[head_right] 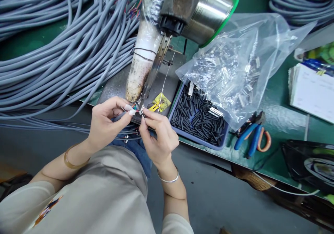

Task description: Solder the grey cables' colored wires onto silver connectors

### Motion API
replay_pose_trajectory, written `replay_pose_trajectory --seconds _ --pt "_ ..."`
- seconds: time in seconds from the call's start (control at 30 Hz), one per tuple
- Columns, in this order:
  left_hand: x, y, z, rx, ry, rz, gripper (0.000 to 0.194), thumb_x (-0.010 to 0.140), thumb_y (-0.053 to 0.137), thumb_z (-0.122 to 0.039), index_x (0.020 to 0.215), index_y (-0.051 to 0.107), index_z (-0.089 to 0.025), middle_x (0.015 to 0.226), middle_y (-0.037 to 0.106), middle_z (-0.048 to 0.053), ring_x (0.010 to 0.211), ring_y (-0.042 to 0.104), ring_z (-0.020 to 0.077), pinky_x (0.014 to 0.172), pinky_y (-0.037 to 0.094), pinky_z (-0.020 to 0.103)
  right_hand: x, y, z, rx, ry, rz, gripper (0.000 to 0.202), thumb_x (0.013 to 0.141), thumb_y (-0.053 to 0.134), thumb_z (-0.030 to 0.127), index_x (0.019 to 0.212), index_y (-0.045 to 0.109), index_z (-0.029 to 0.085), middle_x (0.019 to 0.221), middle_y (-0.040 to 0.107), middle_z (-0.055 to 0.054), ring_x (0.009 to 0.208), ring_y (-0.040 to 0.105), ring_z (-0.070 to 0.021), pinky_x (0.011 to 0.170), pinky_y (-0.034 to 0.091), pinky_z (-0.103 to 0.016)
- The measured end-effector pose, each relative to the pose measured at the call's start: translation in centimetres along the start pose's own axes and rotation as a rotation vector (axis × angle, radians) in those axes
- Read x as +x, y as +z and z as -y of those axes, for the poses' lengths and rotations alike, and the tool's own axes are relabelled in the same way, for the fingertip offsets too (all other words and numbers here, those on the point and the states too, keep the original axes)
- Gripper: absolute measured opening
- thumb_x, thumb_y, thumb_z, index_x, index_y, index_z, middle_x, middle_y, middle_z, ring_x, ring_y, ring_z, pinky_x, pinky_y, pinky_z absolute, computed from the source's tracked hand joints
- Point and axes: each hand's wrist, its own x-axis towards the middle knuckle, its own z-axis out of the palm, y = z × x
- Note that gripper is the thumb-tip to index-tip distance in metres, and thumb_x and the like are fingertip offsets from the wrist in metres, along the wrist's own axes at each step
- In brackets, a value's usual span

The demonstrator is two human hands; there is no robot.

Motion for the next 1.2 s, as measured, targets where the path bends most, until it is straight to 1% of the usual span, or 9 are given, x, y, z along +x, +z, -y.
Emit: replay_pose_trajectory --seconds 0.37,0.43,0.6,0.7,0.77,0.9,0.97,1.07,1.2 --pt "0.0 -0.1 -0.6 -0.011 0.049 -0.002 0.01 0.084 0.072 -0.021 0.078 0.066 -0.016 0.075 0.066 0.001 0.055 0.047 0.0057 0.049 0.035 0.019 0.4 -0.1 0.2 0.005 -0.007 -0.026 0.025 0.082 0.078 0.007 0.096 0.069 0.025 0.103 0.081 -0.002 0.088 0.078 -0.0179 0.079 0.066 -0.033" --pt "0.1 -0.1 -0.7 -0.022 0.033 -0.001 0.011 0.084 0.072 -0.022 0.077 0.066 -0.016 0.075 0.066 0.001 0.057 0.048 0.0064 0.049 0.036 0.02 0.4 -0.1 0.3 -0.015 -0.015 -0.023 0.024 0.082 0.078 0.008 0.095 0.068 0.025 0.103 0.081 -0.002 0.087 0.078 -0.0177 0.078 0.066 -0.032" --pt "0.0 -0.3 -0.5 -0.032 -0.003 0.05 0.007 0.083 0.07 -0.017 0.078 0.065 -0.016 0.077 0.067 0.001 0.054 0.046 0.0054 0.048 0.033 0.02 -0.2 -0.3 0.2 -0.069 -0.083 -0.015 0.023 0.081 0.079 0.008 0.091 0.065 0.023 0.103 0.082 -0.002 0.084 0.079 -0.0157 0.074 0.064 -0.027" --pt "-0.2 -0.3 -0.3 -0.012 0.005 0.078 0.005 0.083 0.068 -0.013 0.079 0.065 -0.016 0.08 0.069 0.002 0.053 0.044 0.0049 0.049 0.034 0.021 -0.5 -0.4 0.1 -0.068 -0.087 -0.007 0.024 0.081 0.078 0.007 0.093 0.065 0.023 0.103 0.082 -0.002 0.084 0.079 -0.0159 0.074 0.064 -0.027" --pt "-0.3 -0.3 -0.2 0.019 0.053 0.081 0.006 0.083 0.067 -0.011 0.079 0.065 -0.016 0.082 0.071 0.002 0.054 0.044 0.0052 0.05 0.035 0.021 -0.5 -0.5 0.1 -0.044 -0.046 0.011 0.023 0.083 0.076 0.008 0.095 0.065 0.023 0.105 0.082 -0.003 0.087 0.08 -0.0169 0.075 0.065 -0.028" --pt "-0.6 -0.2 0.0 0.117 0.269 0.097 0.012 0.085 0.064 -0.007 0.079 0.064 -0.017 0.083 0.072 0.002 0.057 0.048 0.0065 0.055 0.039 0.021 -0.1 -1.0 0.5 -0.01 0.064 0.109 0.017 0.086 0.073 0.01 0.094 0.064 0.022 0.112 0.08 -0.005 0.096 0.08 -0.018 0.076 0.065 -0.026" --pt "-0.7 -0.2 0.1 0.164 0.343 0.104 0.014 0.087 0.062 -0.006 0.078 0.062 -0.017 0.082 0.072 0.002 0.059 0.05 0.0072 0.057 0.041 0.021 0.0 -1.3 0.8 -0.001 0.083 0.142 0.015 0.087 0.072 0.01 0.092 0.064 0.022 0.11 0.081 -0.004 0.096 0.08 -0.0179 0.079 0.065 -0.026" --pt "-0.8 0.0 0.2 0.194 0.372 0.088 0.014 0.087 0.061 -0.006 0.078 0.062 -0.017 0.081 0.072 0.001 0.06 0.053 0.0075 0.057 0.042 0.02 0.1 -1.4 0.9 0.008 0.107 0.165 0.015 0.087 0.071 0.011 0.092 0.065 0.023 0.106 0.081 -0.002 0.097 0.08 -0.0182 0.082 0.065 -0.027" --pt "-0.5 0.1 0.4 0.186 0.323 0.026 0.01 0.086 0.063 -0.006 0.082 0.064 -0.015 0.082 0.073 0.001 0.056 0.05 0.0055 0.055 0.041 0.019 0.2 -1.0 0.8 0.009 0.135 0.15 0.015 0.088 0.071 0.011 0.094 0.065 0.024 0.108 0.081 -0.001 0.094 0.08 -0.0168 0.081 0.065 -0.026"
